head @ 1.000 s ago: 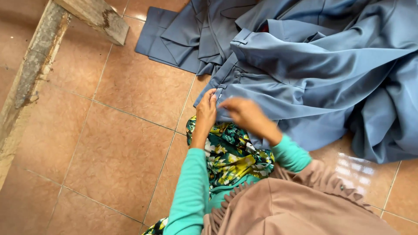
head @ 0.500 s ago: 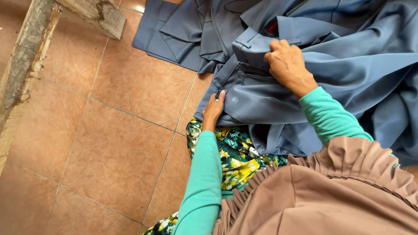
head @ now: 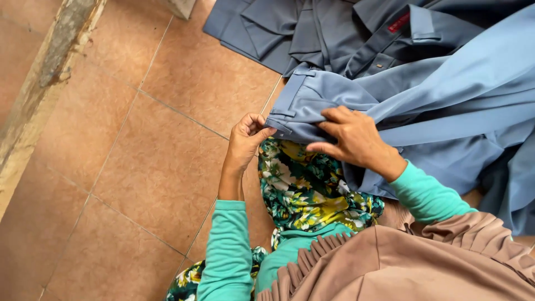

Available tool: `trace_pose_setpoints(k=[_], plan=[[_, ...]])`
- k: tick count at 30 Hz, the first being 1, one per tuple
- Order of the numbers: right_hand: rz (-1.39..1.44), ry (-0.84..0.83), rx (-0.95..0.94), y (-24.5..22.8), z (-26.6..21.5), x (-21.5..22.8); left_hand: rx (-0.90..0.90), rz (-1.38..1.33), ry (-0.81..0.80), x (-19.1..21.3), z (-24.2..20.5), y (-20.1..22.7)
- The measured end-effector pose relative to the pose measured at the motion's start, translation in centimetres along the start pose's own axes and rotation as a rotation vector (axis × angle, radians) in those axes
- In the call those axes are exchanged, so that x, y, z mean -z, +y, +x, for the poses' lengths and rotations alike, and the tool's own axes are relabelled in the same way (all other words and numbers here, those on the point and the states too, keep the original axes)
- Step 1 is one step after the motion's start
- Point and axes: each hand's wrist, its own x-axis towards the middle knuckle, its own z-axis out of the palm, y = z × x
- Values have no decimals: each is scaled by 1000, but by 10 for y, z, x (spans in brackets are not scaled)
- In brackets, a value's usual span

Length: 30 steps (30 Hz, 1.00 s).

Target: Folding and stacking multiple pairs of blue trousers on a tiled floor.

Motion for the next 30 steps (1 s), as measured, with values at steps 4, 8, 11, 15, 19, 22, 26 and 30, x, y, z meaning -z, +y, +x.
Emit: trace_pose_setpoints(k=[4, 8, 11, 15, 19, 22, 26, 30], plan=[[-94, 48, 78, -11, -8, -13, 9, 84, 9, 9, -18, 0], [-130, 142, 98, -9, -9, -8, -11, 421, -41, 2, -30, 23], [-103, 116, 128, -6, -12, -11, -200, 947, -99, -24, -35, 60], [-107, 47, 152, -7, -22, -23, -233, 1362, -279, -42, -15, 4], [-168, -127, 141, 8, -50, -11, -321, 1495, -337, -38, -10, -46], [-295, -213, 115, 25, -76, -1, -465, 1375, -253, -29, -6, -49], [-617, -228, 31, 48, -89, 20, -564, 1232, -97, -24, 11, -14], [-734, -251, -50, 53, -70, 43, -717, 1229, 102, -7, 29, 61]])
